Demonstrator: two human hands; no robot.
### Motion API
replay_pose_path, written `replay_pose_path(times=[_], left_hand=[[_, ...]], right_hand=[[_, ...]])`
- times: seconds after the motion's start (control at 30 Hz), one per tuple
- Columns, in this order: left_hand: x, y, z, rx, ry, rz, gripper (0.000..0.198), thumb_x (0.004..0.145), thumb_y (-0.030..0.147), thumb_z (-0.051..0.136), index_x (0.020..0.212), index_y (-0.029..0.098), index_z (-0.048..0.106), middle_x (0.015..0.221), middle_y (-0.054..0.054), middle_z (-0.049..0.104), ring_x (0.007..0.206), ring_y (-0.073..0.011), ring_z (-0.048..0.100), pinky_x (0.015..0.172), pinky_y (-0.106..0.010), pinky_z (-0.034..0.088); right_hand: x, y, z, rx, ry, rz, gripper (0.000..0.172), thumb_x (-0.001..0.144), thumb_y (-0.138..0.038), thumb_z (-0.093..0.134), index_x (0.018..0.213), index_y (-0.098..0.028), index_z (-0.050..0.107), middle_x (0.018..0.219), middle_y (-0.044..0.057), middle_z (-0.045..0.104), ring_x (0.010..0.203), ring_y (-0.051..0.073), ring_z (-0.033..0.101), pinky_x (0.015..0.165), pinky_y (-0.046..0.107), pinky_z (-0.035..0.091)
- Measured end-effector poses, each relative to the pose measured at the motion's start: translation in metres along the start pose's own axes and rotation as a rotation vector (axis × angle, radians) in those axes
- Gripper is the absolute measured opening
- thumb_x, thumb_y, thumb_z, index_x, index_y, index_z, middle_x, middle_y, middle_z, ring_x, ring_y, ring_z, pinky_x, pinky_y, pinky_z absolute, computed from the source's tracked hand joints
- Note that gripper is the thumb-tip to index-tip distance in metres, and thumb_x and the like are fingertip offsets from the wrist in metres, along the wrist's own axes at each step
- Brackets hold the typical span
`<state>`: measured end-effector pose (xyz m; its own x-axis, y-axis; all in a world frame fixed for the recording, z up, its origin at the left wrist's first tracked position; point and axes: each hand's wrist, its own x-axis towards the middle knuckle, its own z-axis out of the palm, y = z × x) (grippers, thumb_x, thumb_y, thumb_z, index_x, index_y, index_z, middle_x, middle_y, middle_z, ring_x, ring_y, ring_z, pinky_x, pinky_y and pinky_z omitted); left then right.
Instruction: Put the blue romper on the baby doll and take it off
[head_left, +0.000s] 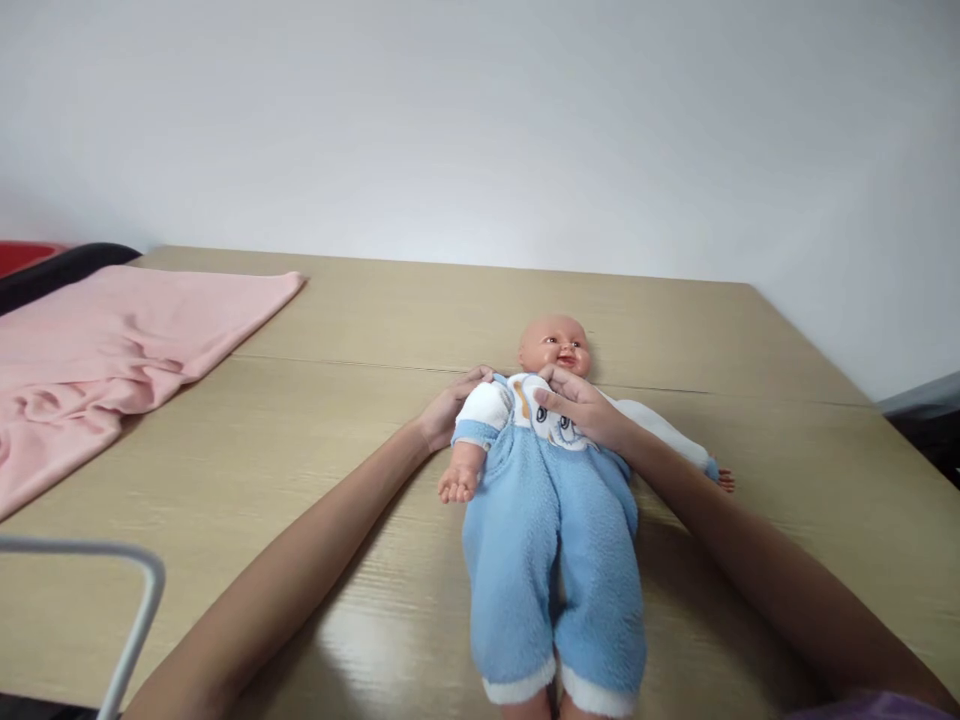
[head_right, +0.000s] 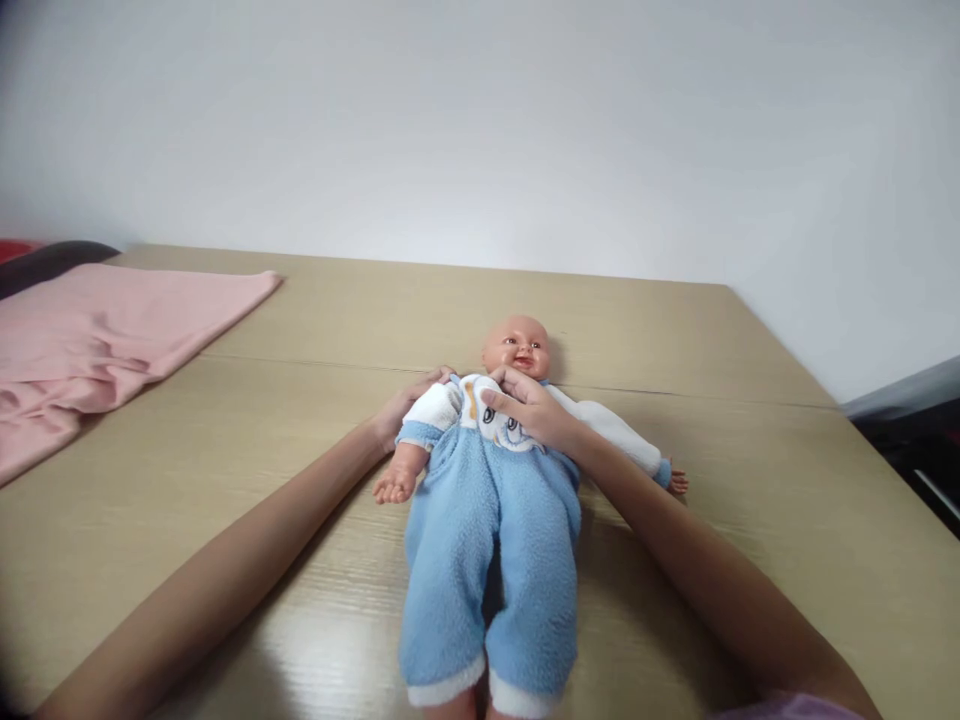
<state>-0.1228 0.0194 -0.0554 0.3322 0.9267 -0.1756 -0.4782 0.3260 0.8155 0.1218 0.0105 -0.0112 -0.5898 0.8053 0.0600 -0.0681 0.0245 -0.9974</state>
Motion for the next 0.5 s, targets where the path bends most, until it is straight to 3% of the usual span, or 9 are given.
replay_pose_path(times=[0.33, 0.5], left_hand=[[-0.006, 0.000, 0.008, 0.002, -0.007, 0.021, 0.050, 0.069, 0.036, 0.105, 0.090, 0.021, 0.062, 0.081, 0.005, 0.069, 0.066, -0.0125, 0.063, 0.062, -0.023, 0.052], [-0.002, -0.001, 0.014, 0.004, 0.055, 0.079, 0.040, 0.073, 0.026, 0.100, 0.091, 0.021, 0.064, 0.085, 0.005, 0.071, 0.074, -0.0141, 0.067, 0.068, -0.024, 0.053]], right_hand=[[0.001, 0.012, -0.005, 0.072, 0.017, 0.023, 0.044, 0.093, -0.062, 0.087, 0.100, -0.024, 0.065, 0.091, -0.003, 0.064, 0.079, 0.015, 0.059, 0.074, 0.027, 0.048], [0.002, 0.013, -0.007, 0.095, 0.031, -0.017, 0.043, 0.093, -0.061, 0.088, 0.098, -0.025, 0.066, 0.090, -0.003, 0.063, 0.080, 0.014, 0.058, 0.075, 0.026, 0.048]])
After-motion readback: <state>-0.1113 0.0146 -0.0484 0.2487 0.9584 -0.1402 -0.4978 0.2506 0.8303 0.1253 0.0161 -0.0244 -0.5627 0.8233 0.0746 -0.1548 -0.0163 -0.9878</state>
